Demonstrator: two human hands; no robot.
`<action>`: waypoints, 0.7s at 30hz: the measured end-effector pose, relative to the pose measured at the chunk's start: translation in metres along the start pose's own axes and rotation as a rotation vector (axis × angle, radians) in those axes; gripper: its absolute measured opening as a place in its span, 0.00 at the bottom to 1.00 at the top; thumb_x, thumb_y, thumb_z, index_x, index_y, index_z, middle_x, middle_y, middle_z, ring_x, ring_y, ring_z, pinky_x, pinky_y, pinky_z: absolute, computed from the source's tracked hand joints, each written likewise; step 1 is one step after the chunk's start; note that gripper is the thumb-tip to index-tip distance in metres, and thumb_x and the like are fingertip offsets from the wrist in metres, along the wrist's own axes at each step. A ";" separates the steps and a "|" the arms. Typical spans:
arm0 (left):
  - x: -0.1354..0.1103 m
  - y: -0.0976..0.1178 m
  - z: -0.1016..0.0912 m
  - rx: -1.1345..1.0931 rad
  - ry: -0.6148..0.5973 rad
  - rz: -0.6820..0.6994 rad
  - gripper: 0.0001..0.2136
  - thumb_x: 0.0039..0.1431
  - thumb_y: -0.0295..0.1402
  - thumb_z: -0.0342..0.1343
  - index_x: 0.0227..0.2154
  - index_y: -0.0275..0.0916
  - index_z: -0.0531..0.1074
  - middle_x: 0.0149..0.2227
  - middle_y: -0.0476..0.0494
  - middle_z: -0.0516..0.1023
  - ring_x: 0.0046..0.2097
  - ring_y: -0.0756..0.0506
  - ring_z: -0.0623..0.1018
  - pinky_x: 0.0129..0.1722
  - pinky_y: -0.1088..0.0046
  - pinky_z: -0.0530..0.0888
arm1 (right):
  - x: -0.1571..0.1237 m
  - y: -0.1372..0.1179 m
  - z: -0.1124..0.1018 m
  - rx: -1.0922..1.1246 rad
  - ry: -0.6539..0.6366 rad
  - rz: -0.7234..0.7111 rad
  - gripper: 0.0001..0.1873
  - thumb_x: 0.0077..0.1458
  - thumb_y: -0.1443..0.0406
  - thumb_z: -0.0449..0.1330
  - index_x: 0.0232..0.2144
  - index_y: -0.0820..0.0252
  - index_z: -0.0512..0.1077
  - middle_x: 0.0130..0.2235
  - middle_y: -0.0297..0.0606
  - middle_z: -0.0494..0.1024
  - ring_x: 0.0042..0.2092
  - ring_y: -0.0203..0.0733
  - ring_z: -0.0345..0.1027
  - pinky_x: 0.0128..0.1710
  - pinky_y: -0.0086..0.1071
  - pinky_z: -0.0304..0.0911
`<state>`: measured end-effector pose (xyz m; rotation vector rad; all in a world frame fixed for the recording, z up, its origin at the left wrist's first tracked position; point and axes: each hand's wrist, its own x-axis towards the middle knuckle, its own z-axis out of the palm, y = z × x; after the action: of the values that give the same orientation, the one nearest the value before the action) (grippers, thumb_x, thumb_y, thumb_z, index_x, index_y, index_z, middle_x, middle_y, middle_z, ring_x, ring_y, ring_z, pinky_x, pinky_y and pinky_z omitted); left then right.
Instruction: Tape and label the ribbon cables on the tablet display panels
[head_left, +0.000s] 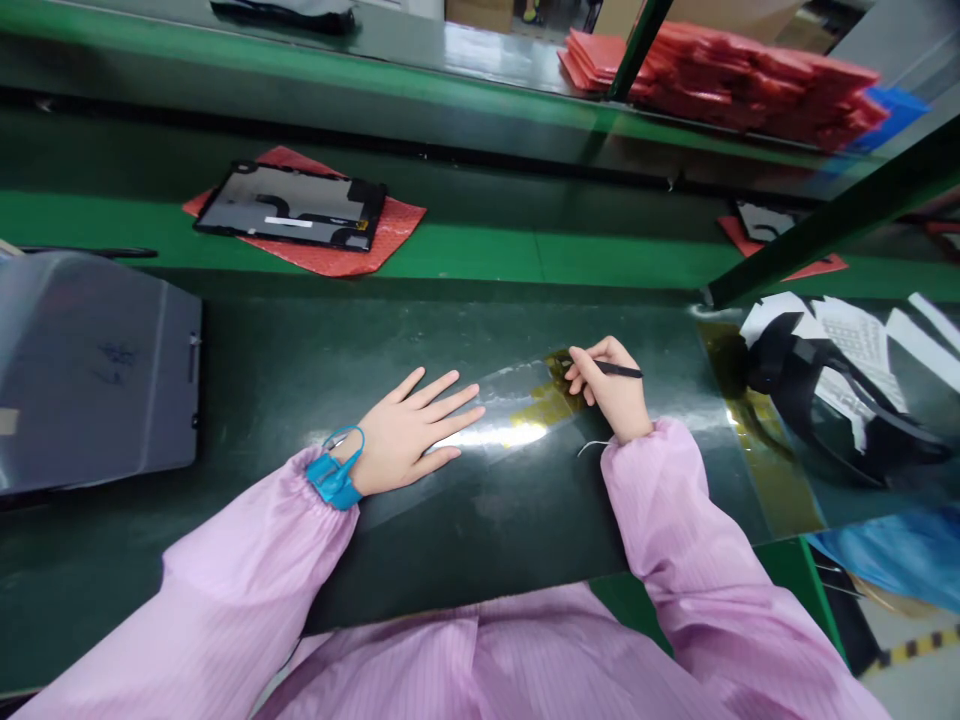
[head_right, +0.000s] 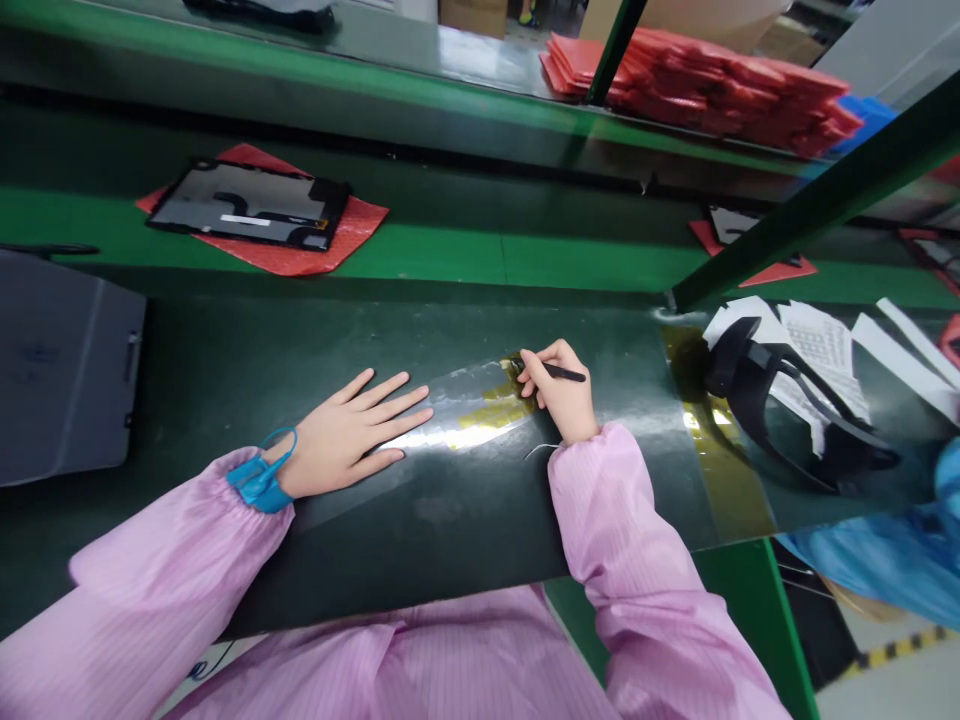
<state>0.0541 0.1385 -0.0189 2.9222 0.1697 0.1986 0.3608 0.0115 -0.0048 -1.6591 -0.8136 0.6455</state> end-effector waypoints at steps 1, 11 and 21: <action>0.000 0.000 0.000 0.002 0.001 -0.003 0.25 0.77 0.45 0.44 0.72 0.49 0.60 0.74 0.47 0.59 0.76 0.35 0.56 0.75 0.48 0.43 | 0.003 0.000 0.000 0.000 -0.011 -0.001 0.25 0.53 0.45 0.70 0.30 0.53 0.63 0.24 0.31 0.80 0.18 0.31 0.64 0.13 0.24 0.53; 0.002 0.001 0.003 0.034 0.017 -0.007 0.25 0.77 0.45 0.44 0.72 0.49 0.60 0.74 0.47 0.60 0.76 0.35 0.56 0.75 0.48 0.46 | 0.007 -0.003 -0.008 0.011 -0.101 0.016 0.28 0.48 0.44 0.73 0.28 0.54 0.64 0.24 0.32 0.81 0.16 0.30 0.64 0.12 0.23 0.54; 0.012 -0.002 0.000 -0.044 -0.008 -0.006 0.25 0.75 0.43 0.48 0.72 0.51 0.60 0.74 0.48 0.60 0.77 0.36 0.54 0.75 0.47 0.45 | -0.002 -0.015 -0.002 0.175 -0.107 0.000 0.33 0.45 0.41 0.73 0.26 0.52 0.58 0.21 0.27 0.76 0.17 0.32 0.66 0.12 0.22 0.46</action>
<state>0.0655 0.1416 -0.0175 2.8777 0.1701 0.1878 0.3587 0.0112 0.0099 -1.4763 -0.8102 0.7881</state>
